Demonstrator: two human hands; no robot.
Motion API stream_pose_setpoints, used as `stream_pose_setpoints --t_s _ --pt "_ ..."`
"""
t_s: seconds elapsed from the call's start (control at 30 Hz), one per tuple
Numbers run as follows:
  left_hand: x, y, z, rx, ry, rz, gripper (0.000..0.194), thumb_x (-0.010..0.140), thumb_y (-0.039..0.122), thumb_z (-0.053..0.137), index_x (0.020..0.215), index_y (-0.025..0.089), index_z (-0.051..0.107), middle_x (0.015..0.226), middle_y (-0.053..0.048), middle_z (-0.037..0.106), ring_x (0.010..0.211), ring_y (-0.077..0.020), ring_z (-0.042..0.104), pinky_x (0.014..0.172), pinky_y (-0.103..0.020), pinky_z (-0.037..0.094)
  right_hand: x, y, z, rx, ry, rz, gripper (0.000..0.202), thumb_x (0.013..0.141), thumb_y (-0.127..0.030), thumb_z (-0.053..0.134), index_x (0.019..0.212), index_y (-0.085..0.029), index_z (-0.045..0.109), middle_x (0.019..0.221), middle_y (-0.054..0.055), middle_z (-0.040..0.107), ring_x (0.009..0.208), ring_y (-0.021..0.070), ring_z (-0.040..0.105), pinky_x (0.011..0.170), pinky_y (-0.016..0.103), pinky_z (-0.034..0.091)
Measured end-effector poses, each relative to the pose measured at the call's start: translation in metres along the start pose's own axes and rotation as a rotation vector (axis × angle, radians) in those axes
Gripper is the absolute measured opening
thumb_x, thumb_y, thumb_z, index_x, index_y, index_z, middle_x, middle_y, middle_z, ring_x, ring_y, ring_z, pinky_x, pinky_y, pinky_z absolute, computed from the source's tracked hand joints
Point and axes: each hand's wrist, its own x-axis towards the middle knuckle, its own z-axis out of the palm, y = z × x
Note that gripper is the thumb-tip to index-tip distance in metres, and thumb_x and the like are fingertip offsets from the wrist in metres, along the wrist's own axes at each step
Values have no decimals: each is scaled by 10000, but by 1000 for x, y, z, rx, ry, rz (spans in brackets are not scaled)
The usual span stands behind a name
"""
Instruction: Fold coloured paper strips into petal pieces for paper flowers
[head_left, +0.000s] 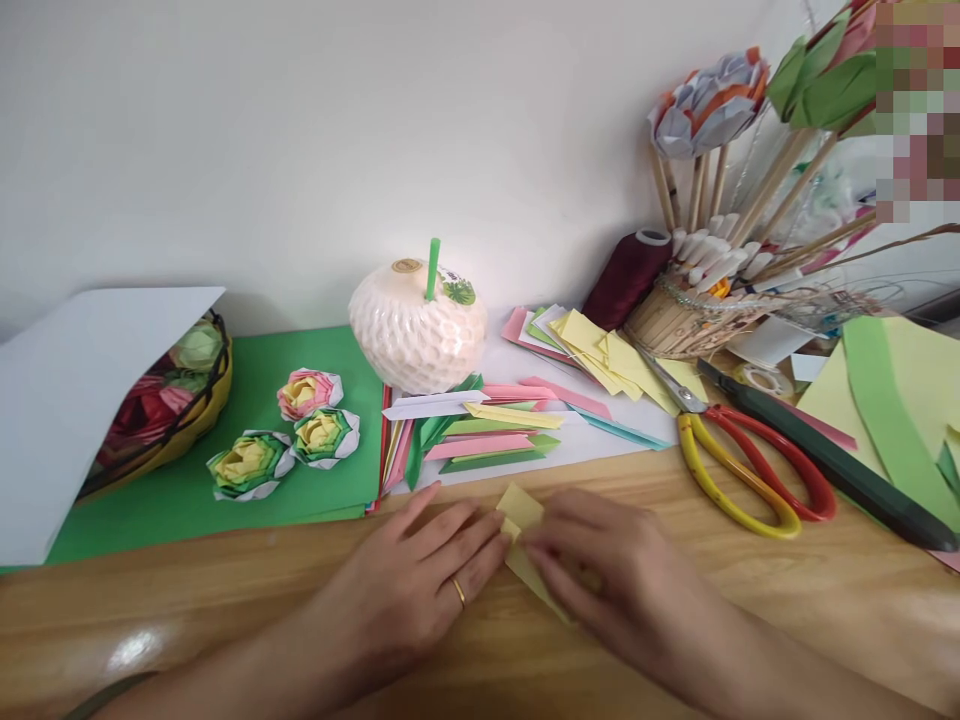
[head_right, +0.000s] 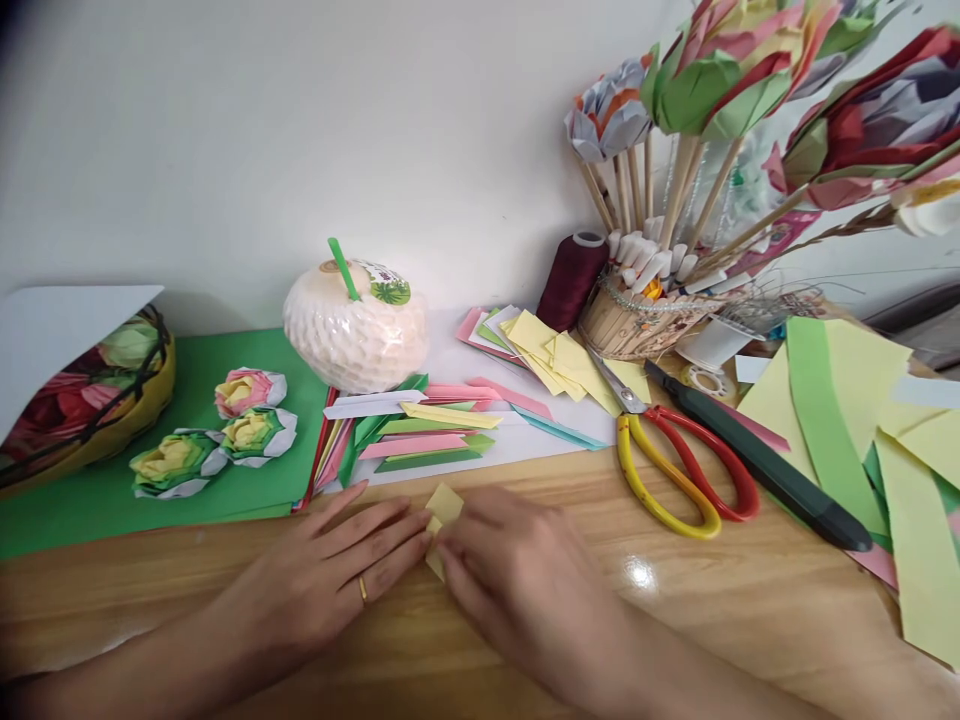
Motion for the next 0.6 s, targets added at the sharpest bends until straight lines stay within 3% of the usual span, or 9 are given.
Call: stream_pose_setpoints --t_s 0.1,0.23,0.33,0.5,0.6 --pt "0 -2 1 9 4 20 390 1002 119 241 1218 113 565 1254 -44 611 1154 -220 521 1086 -456 251 5 9 -1 -20 109 194 155 912 -216 456 824 -188 580 773 26 582 684 156 536 596 263 386" --pt "2 -2 1 32 14 60 413 990 97 217 1183 77 582 1224 -88 626 1140 -239 548 979 -400 389 12 13 2 -43 44 300 79 851 -236 559 786 -206 592 735 3 601 640 154 538 561 258 377" --pt "3 -1 1 46 25 70 394 968 74 246 1172 48 583 1216 -123 624 1164 -266 539 974 -399 404 15 11 4 -53 42 332 66 837 -211 570 780 -218 604 731 -12 615 632 144 545 556 251 374" --pt "1 -5 0 40 -26 93 323 967 121 349 1204 113 568 1252 -100 603 1199 -288 506 961 -452 416 15 14 8 -37 81 313 62 832 -189 577 784 -217 602 723 -20 614 624 133 545 548 237 383" --pt "-1 -8 0 18 -38 68 331 995 158 317 1220 181 559 1277 -51 591 1195 -278 505 963 -484 401 13 20 9 -26 119 185 99 863 -171 545 793 -207 603 765 -1 613 667 136 555 578 236 407"
